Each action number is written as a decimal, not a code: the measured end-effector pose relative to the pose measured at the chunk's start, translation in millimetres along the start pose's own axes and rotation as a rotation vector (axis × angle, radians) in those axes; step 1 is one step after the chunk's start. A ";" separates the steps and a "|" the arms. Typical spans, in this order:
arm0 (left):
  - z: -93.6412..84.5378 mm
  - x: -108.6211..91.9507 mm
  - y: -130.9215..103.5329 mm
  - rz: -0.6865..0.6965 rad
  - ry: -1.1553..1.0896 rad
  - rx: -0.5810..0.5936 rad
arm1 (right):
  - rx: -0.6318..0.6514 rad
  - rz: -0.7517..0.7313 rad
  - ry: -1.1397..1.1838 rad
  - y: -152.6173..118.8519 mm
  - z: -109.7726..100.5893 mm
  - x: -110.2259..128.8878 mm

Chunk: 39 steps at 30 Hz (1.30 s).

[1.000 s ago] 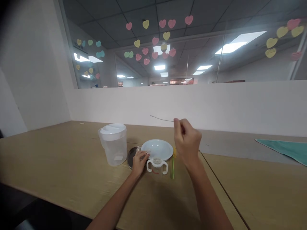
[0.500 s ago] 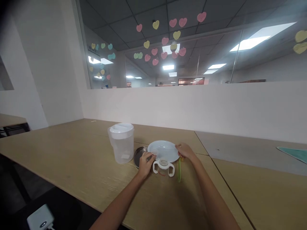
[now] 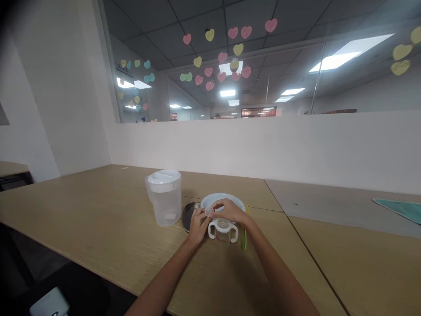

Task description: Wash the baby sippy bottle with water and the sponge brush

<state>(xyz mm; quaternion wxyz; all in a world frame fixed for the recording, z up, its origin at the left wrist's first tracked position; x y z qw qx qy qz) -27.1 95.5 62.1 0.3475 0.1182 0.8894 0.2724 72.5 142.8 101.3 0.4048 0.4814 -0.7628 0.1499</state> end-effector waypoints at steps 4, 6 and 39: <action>-0.4 2.9 -0.4 -0.013 0.036 -0.012 | -0.030 0.007 0.208 0.0 -1.9 -9.9; -5.7 7.9 -1.0 -0.036 0.048 -0.063 | -0.092 0.027 0.316 -2.2 -9.1 -17.2; -20.9 31.2 -5.7 -0.305 0.374 -0.029 | -0.459 0.044 0.473 -39.5 -60.0 26.7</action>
Point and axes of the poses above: each hand's wrist, its own y-axis towards the middle knuckle, its own z-axis out of the palm, x = y × z, the point moved 9 cm from there along y, towards the middle knuckle, and after that the axes turned 11 degrees about x, right-handed, at the moved point
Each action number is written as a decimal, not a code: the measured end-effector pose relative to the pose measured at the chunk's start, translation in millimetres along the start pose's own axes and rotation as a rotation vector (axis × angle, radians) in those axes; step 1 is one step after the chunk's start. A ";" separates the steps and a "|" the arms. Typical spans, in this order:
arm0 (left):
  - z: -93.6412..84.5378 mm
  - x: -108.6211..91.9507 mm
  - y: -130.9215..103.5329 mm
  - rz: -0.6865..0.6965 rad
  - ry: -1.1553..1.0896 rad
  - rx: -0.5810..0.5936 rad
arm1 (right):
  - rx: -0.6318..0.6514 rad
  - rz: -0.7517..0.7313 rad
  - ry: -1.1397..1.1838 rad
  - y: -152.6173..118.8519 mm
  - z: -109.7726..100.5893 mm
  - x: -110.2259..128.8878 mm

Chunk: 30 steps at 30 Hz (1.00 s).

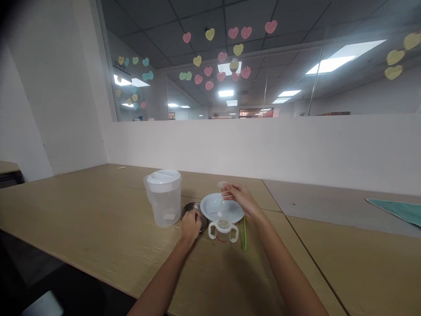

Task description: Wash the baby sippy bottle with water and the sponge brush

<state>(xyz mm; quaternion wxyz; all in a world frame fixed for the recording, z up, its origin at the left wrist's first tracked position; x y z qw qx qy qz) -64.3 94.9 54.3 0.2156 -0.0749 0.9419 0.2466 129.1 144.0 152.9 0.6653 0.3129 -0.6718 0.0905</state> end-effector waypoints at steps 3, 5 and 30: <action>-8.6 -0.6 -0.3 0.027 -0.044 -0.080 | 0.075 0.011 -0.042 -8.2 9.2 14.4; -15.6 -1.1 -1.7 0.064 -0.109 -0.152 | 0.110 0.022 -0.069 -9.1 13.3 14.9; -46.9 -36.5 -35.0 0.528 -0.384 -0.496 | 0.596 0.186 -0.546 -18.8 28.6 -22.4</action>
Point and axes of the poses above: each hand's wrist, its own y-axis towards the middle knuckle, its own z-axis out of the palm, x = y × z, the point moved 9 cm from there along y, towards the middle knuckle, and after that the axes turned 11 degrees about x, right-handed, at the moved point
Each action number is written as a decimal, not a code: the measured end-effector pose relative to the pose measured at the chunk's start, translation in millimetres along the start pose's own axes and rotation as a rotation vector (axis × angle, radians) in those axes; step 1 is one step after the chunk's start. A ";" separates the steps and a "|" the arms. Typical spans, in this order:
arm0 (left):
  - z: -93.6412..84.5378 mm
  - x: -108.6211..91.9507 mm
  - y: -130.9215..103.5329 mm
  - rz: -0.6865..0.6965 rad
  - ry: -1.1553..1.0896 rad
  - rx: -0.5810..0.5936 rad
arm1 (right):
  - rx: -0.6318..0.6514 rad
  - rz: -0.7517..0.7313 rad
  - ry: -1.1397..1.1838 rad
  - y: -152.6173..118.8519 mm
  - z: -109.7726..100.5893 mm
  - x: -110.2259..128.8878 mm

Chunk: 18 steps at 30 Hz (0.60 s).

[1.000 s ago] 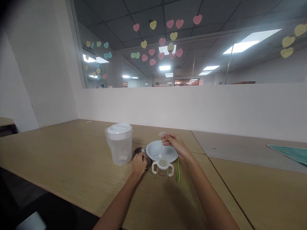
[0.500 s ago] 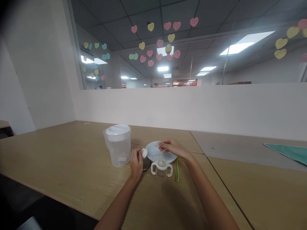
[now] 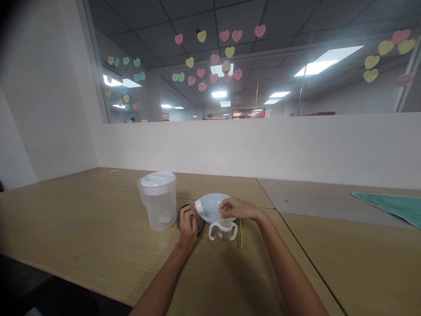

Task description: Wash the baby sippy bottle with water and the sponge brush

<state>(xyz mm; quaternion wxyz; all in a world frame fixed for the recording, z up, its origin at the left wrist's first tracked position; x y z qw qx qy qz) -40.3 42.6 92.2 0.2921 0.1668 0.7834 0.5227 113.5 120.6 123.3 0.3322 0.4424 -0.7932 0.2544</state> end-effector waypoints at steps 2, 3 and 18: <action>-0.2 -2.9 -0.8 0.045 -0.002 -0.010 | 0.009 0.037 -0.035 0.0 -0.4 -2.7; -0.2 -3.8 -1.5 0.065 -0.006 -0.015 | 0.002 0.056 -0.064 0.0 -1.0 -3.2; 4.2 -39.8 -4.6 0.254 0.191 -0.042 | -0.439 -0.264 -0.610 21.6 16.3 59.9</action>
Point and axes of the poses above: each hand's wrist, its own y-axis towards the middle knuckle, its own z-axis out of the palm, x = y × z, the point moved 9 cm from there along y, towards the middle knuckle, and after that the axes turned 11 degrees about x, right-handed, at the moved point
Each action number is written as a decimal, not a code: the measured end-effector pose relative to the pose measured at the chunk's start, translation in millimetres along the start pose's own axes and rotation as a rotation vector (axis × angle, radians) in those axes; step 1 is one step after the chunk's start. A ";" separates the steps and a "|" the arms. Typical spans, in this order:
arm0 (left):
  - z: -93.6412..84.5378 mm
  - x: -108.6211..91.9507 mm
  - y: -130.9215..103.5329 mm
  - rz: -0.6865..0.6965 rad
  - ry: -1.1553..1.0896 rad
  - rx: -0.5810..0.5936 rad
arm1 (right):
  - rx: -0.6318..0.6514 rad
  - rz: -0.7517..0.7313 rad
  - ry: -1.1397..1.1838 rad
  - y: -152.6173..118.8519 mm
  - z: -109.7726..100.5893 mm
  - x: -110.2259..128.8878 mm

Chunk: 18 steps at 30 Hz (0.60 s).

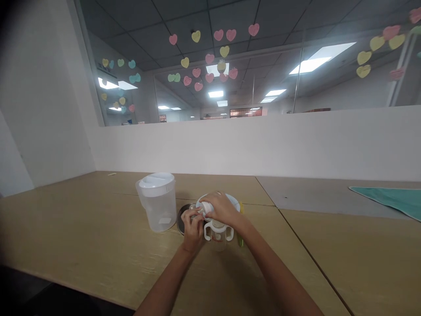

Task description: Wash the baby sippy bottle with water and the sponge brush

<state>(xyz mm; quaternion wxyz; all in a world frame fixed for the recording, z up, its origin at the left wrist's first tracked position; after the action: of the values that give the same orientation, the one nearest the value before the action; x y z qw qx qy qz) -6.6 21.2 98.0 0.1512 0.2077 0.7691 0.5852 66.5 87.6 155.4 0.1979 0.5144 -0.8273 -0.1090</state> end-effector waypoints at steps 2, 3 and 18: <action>1.5 -0.3 0.2 -0.013 0.011 0.005 | -0.058 -0.032 -0.107 0.2 -5.5 -1.4; 2.2 0.3 0.4 -0.027 0.004 0.008 | -0.082 -0.052 -0.145 0.0 -7.8 -1.9; 20.2 4.9 5.7 -0.055 -0.068 0.182 | -0.197 -0.021 -0.358 -2.8 6.0 -38.1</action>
<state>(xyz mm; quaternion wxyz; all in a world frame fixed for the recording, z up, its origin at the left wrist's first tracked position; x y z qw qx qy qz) -0.4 41.8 98.2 0.1737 0.2194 0.8188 0.5012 81.1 120.3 140.7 0.0962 0.4734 -0.8292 -0.2811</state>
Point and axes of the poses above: each hand's wrist, its own y-axis towards the middle knuckle, its own z-axis out of the palm, x = y × z, the point moved 9 cm from there along y, towards the middle knuckle, and after that the axes turned 11 degrees about x, right-handed, at the moved point
